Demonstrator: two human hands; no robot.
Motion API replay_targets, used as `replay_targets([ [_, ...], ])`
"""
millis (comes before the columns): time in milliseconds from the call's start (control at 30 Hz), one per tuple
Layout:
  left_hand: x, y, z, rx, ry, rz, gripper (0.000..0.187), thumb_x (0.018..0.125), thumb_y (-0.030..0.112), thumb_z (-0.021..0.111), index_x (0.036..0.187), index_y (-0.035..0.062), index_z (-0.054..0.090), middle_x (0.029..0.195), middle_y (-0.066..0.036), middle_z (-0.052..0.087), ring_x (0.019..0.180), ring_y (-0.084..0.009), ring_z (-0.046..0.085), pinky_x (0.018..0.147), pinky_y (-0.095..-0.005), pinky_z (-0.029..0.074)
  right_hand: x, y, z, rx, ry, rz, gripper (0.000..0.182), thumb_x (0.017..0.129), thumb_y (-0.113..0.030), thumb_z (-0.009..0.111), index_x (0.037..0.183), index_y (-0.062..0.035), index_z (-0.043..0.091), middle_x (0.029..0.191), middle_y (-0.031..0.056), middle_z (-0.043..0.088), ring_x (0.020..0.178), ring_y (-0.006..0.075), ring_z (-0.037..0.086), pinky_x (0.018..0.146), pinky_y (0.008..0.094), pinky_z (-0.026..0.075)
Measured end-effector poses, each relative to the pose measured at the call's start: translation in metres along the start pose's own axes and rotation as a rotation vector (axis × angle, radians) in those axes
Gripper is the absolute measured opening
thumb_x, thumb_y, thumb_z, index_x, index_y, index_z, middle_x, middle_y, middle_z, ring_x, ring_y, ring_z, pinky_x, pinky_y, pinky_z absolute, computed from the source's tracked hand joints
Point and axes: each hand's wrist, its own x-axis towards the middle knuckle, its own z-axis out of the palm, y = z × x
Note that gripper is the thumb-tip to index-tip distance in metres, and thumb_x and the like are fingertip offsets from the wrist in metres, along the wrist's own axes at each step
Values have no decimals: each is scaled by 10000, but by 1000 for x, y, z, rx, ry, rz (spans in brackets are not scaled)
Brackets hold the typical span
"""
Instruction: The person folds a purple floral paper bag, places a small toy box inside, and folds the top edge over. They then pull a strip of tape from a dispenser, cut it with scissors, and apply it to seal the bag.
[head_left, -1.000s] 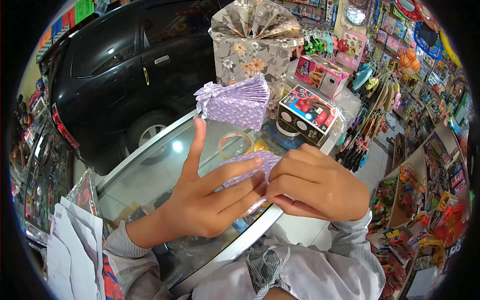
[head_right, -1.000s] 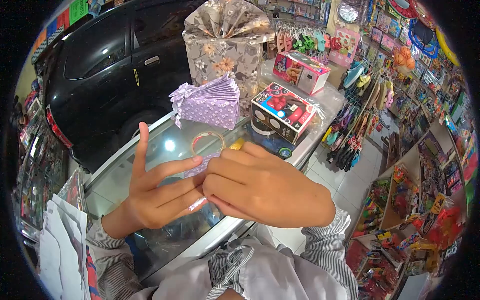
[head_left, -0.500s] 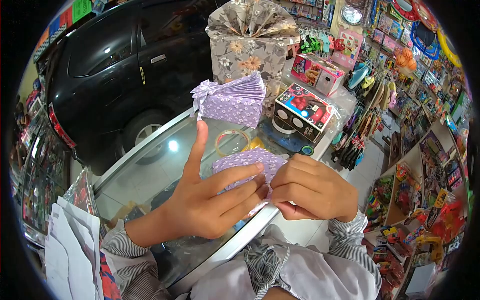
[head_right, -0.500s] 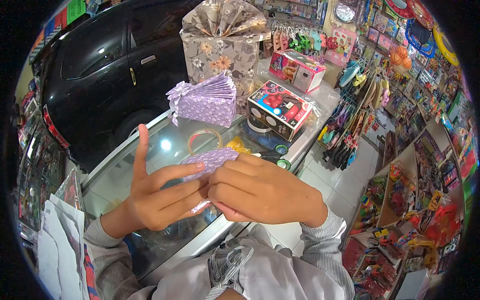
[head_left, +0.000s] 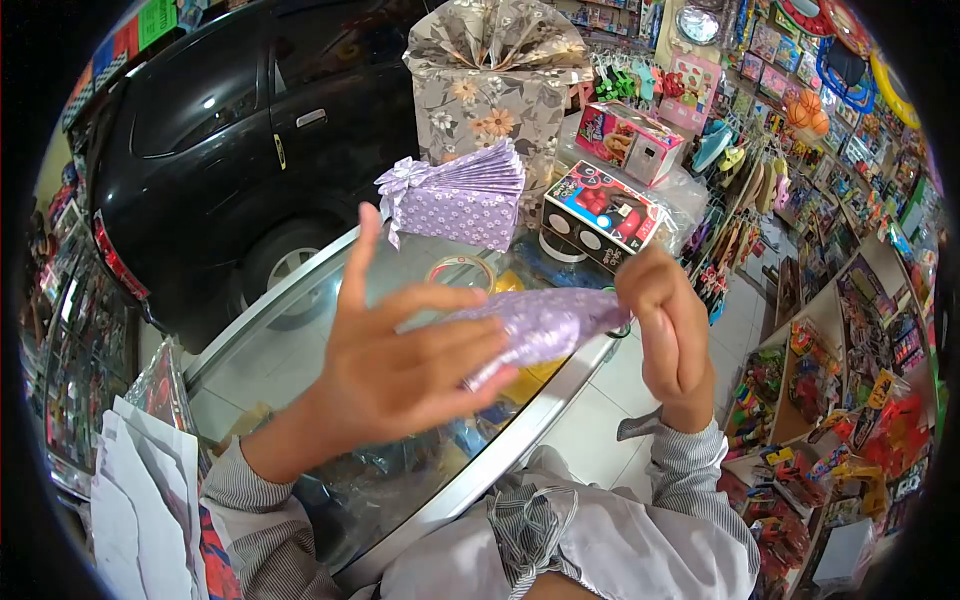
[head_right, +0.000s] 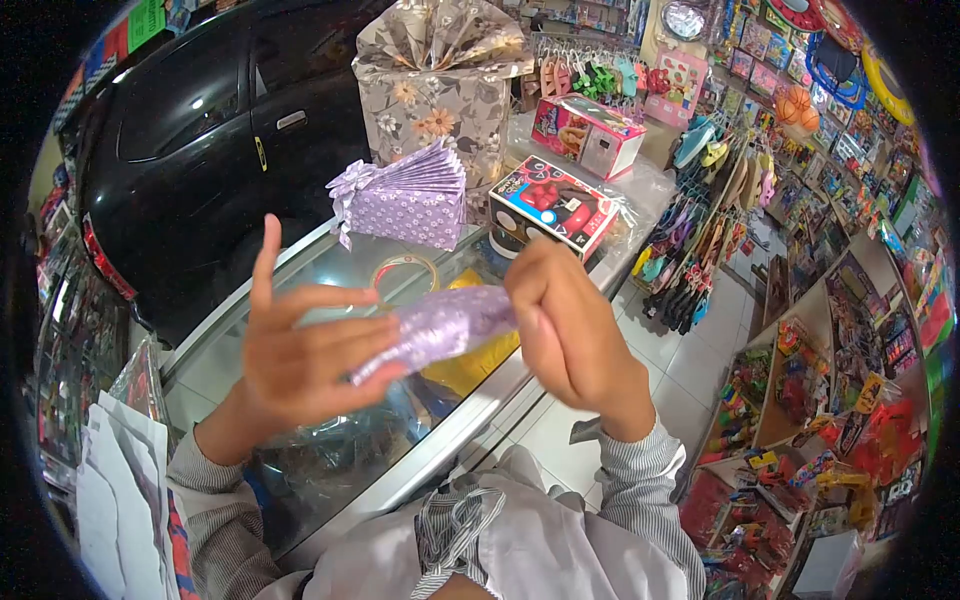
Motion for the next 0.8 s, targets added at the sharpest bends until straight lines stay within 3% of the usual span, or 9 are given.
replay_targets([
  [33, 1, -7, -1, 9, -13, -44, 224, 594, 202, 790, 796, 167, 698, 802, 65, 676, 856, -121, 628, 1036, -666, 147, 2, 0, -1, 17, -3, 70, 61, 891, -33, 394, 856, -14, 439, 811, 98, 439, 704, 216, 409, 681, 313, 373],
  [100, 3, -20, -6, -11, -31, -134, 178, 616, 153, 775, 778, 132, 705, 761, 26, 682, 801, -136, 638, 1069, -573, 173, 3, 9, 0, 43, 70, 140, 83, 918, -47, 383, 864, -10, 434, 811, 90, 441, 708, 187, 406, 675, 294, 368],
  [233, 3, -44, -11, -6, 68, -273, 79, 661, 88, 740, 728, 54, 714, 753, -60, 686, 751, -155, 640, 1080, -507, 174, 3, 38, -10, -26, 145, 301, 143, 954, -107, 404, 852, -15, 444, 743, 42, 446, 649, 120, 394, 603, 244, 353],
  [400, -1, -72, -19, -43, 67, -361, 92, 665, 140, 754, 724, 80, 719, 714, -37, 673, 701, -138, 629, 1075, -505, 175, 18, 77, -17, -268, 209, 356, 188, 939, -142, 481, 817, 0, 502, 630, 25, 463, 591, 89, 448, 552, 240, 381],
  [500, -2, -80, -25, -61, 17, -372, 97, 668, 153, 753, 733, 88, 723, 717, -32, 675, 705, -133, 627, 1075, -511, 168, 39, 120, -27, -213, 180, 480, 183, 899, -152, 554, 811, 7, 536, 611, 50, 532, 579, 107, 506, 549, 252, 409],
  [700, -2, -83, -30, -87, -37, -413, 88, 686, 131, 736, 742, 66, 718, 726, -35, 678, 718, -136, 628, 1075, -510, 167, 75, 217, -45, -441, -23, 281, 123, 755, -103, 651, 773, 8, 602, 667, 98, 615, 576, 183, 579, 566, 304, 447],
  [800, -3, -87, -34, -92, -43, -435, 74, 700, 99, 719, 743, 40, 710, 734, -49, 681, 725, -141, 629, 1077, -497, 172, 86, 250, -46, -593, -157, 326, 114, 728, -99, 642, 736, 13, 624, 673, 118, 632, 602, 229, 612, 581, 334, 460],
])
